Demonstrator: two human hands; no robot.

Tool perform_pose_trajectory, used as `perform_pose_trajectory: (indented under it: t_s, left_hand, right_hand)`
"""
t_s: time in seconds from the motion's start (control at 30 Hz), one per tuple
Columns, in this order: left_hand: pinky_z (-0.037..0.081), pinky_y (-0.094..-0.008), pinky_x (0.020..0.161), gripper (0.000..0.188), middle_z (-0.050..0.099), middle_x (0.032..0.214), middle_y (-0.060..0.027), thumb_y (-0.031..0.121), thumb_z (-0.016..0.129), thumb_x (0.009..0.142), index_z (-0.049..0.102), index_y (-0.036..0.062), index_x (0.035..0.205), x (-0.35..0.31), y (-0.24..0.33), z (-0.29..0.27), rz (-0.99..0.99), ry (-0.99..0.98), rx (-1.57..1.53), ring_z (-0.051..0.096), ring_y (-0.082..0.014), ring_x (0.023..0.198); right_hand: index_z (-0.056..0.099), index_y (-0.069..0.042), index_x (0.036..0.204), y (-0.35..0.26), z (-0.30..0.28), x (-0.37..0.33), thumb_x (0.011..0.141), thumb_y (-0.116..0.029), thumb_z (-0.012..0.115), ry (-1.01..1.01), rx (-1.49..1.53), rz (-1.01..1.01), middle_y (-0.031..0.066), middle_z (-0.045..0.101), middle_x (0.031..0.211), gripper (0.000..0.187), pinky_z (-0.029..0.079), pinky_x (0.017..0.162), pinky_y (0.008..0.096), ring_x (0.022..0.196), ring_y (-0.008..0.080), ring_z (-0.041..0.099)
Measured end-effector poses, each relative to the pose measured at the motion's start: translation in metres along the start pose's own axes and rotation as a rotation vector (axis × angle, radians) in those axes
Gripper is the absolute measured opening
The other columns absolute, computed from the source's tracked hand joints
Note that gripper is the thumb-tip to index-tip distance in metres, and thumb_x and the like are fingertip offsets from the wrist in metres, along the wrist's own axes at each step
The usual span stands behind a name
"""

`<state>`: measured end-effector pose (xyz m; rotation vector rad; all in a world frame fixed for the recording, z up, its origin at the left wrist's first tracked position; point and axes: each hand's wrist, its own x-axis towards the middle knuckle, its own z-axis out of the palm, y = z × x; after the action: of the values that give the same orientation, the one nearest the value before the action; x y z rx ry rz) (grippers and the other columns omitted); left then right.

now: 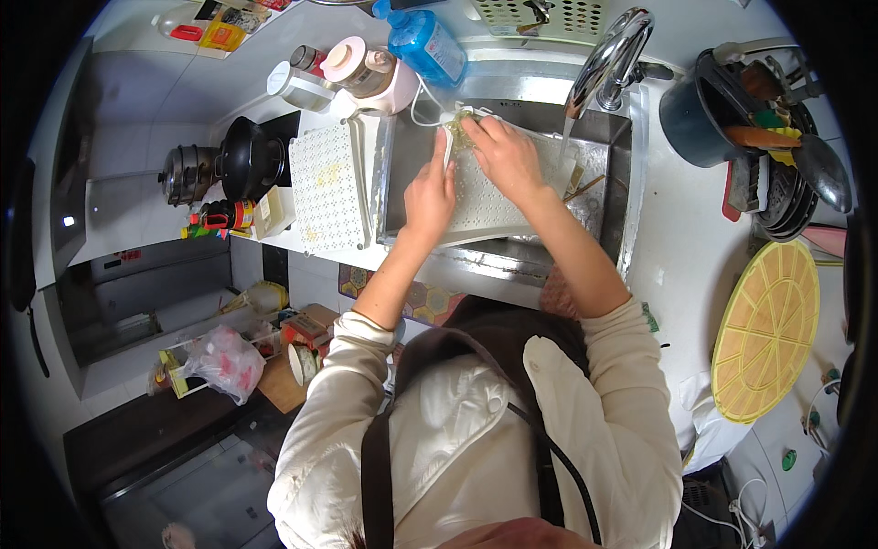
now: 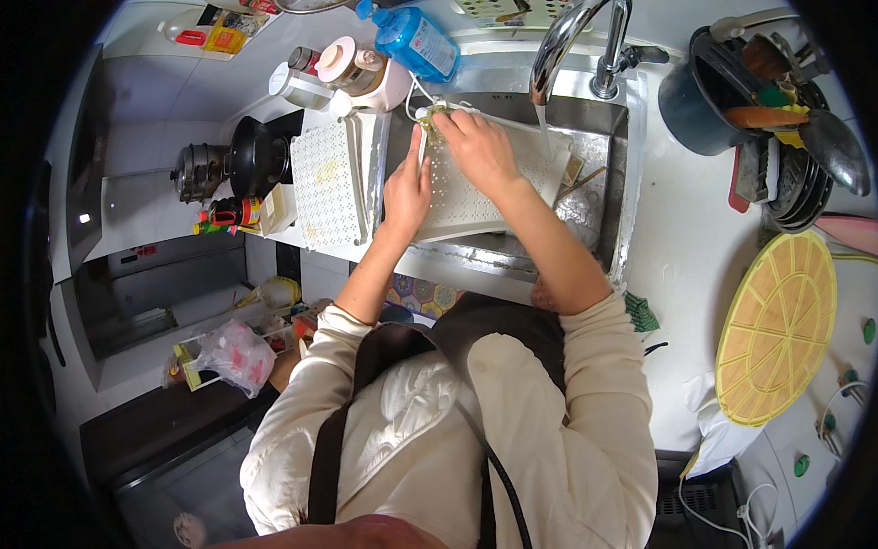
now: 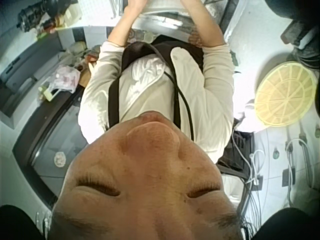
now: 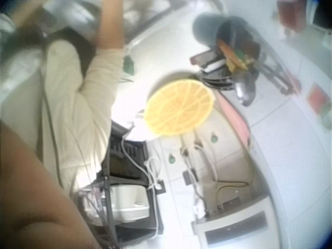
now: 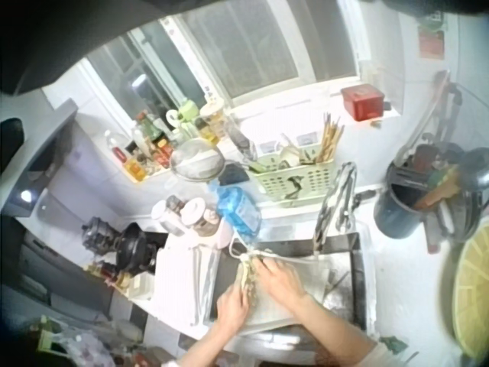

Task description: The person washes several white plastic trays and support rods under running water, then assembles them into a multi-tier dish rack. They insert the rods into the tray corners and stack the trays to form a three-tier structure.

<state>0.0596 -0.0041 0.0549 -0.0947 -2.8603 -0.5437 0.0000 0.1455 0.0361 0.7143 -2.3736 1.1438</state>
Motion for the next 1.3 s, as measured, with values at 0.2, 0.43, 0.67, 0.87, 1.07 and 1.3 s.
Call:
perform_pose_trajectory:
  t_s: [0.2, 0.43, 0.67, 0.87, 1.07, 1.3]
  left_hand:
    - [0.046, -0.0427, 0.054, 0.056, 0.06, 0.073, -0.0167, 0.013, 0.054, 0.089, 0.032, 0.0117, 0.14, 0.001, 0.005, 0.004, 0.046, 0.013, -0.009, 0.06, -0.0343, 0.062]
    - [0.046, -0.0441, 0.052, 0.067, 0.059, 0.072, -0.0174, 0.007, 0.056, 0.082, 0.028, 0.0123, 0.143, -0.002, 0.007, 0.0, 0.084, 0.0, 0.002, 0.059, -0.0349, 0.059]
    - [0.046, -0.0455, 0.053, 0.066, 0.059, 0.072, -0.0181, 0.01, 0.055, 0.084, 0.026, 0.0172, 0.143, 0.012, 0.011, -0.006, 0.054, -0.074, 0.106, 0.059, -0.0363, 0.061]
    - [0.047, -0.0454, 0.054, 0.06, 0.06, 0.073, -0.0168, 0.018, 0.053, 0.089, 0.027, 0.0232, 0.143, 0.01, 0.016, -0.001, -0.004, -0.112, 0.178, 0.06, -0.036, 0.062]
    - [0.047, -0.0441, 0.049, 0.064, 0.059, 0.072, -0.015, 0.02, 0.056, 0.085, 0.028, 0.0225, 0.143, 0.022, 0.03, 0.0, 0.043, -0.065, 0.208, 0.06, -0.0331, 0.057]
    - [0.048, -0.0422, 0.049, 0.059, 0.061, 0.074, -0.0114, 0.029, 0.057, 0.085, 0.035, 0.0211, 0.139, 0.06, 0.081, 0.039, 0.199, -0.127, 0.217, 0.062, -0.0312, 0.059]
  right_hand:
    - [0.054, -0.004, 0.117, -0.012, 0.02, -0.005, 0.076, -0.007, 0.066, 0.063, 0.434, 0.306, 0.0084, 0.06, 0.099, 0.043, 0.05, 0.062, 0.0317, 0.073, 0.0221, 0.061]
    - [0.057, -0.002, 0.117, -0.02, 0.016, -0.007, 0.083, -0.005, 0.06, 0.122, 1.162, 0.725, 0.0048, 0.061, 0.082, 0.035, 0.043, 0.05, 0.0248, 0.061, 0.0099, 0.054]
    - [0.057, -0.004, 0.118, -0.022, 0.019, -0.007, 0.085, -0.005, 0.058, 0.215, 1.262, 0.742, 0.0018, 0.058, 0.085, 0.033, 0.042, 0.05, 0.025, 0.06, 0.0114, 0.052]
    - [0.059, -0.014, 0.114, 0.039, 0.008, -0.021, 0.073, 0.0, 0.058, 0.032, 0.099, 0.051, 0.0041, 0.057, 0.095, 0.044, 0.051, 0.068, 0.0352, 0.083, 0.025, 0.059]
    - [0.063, -0.012, 0.105, 0.108, -0.009, -0.074, 0.078, -0.008, 0.053, -0.122, -0.078, 0.291, 0.0084, 0.056, 0.097, 0.03, 0.047, 0.076, 0.0395, 0.088, 0.0291, 0.056]
    - [0.061, 0.002, 0.092, 0.126, -0.002, -0.104, 0.084, -0.013, 0.042, 0.355, 0.866, 0.893, 0.0104, 0.058, 0.088, 0.026, 0.046, 0.073, 0.036, 0.082, 0.0236, 0.058]
